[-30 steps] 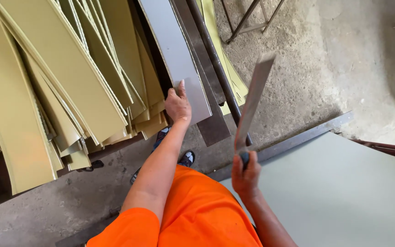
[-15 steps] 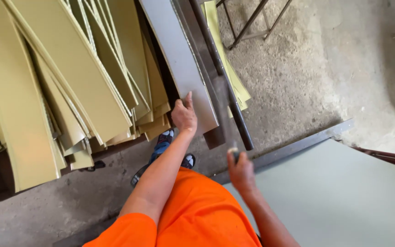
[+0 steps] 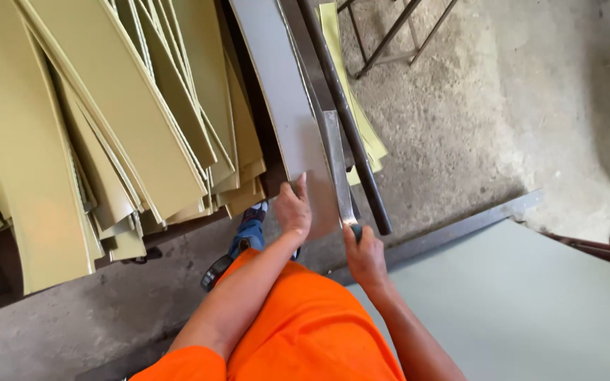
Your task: Smoothing the edges of curved metal strips using a hand file.
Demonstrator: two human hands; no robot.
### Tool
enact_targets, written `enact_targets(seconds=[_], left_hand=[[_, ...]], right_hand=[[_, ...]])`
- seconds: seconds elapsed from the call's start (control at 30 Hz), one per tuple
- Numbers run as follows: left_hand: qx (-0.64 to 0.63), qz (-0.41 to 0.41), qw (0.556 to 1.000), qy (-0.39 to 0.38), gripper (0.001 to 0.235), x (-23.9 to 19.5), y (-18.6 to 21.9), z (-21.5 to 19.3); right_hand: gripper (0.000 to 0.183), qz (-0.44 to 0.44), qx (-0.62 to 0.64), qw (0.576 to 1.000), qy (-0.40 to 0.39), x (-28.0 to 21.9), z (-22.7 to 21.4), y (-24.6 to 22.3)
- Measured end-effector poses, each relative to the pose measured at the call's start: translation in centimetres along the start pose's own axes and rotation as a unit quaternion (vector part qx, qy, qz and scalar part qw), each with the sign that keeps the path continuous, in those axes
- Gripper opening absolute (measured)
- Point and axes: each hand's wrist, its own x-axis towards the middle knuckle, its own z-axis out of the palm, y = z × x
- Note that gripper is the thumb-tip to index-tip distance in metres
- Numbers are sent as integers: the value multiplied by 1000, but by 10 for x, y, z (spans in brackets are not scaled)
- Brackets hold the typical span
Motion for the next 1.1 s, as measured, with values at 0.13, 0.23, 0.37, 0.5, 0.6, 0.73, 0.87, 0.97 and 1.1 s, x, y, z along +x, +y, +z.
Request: enact_targets(seconds=[0.13,0.23,0.37,0.5,0.6,0.73,0.87,0.97,1.1], left_hand=[[-42,-7,999,8,56,-5,8,-1],[-28,-6,1000,-10,59,-4,4,-1],[-18,-6,999,-33,60,1,-4,4],[-102,185,978,-1,91,39,-9,-17],[-55,86,971,-214,133,102,57,-83],[-5,128,956,-265,146,133,64,-70],[108,85,930,-340,149,100,70,-83],[120,85,927,-345,148,92,67,-81],[141,77,925,-346,147,85,77,-96]], right_hand=[[38,18,69,997,32,-4,-66,-72],[42,31,151,985,81,-10,-55,-54],[46,47,20,999,2,-13,-16,-14],[47,40,-15,998,-42,-12,-13,-1],[47,32,-7,999,-36,6,-12,12],[47,42,19,998,-38,16,-55,-43],[39,-41,104,992,64,38,-103,-104],[37,-122,139,973,138,61,-86,-97],[40,-131,10,988,79,92,-7,-25]])
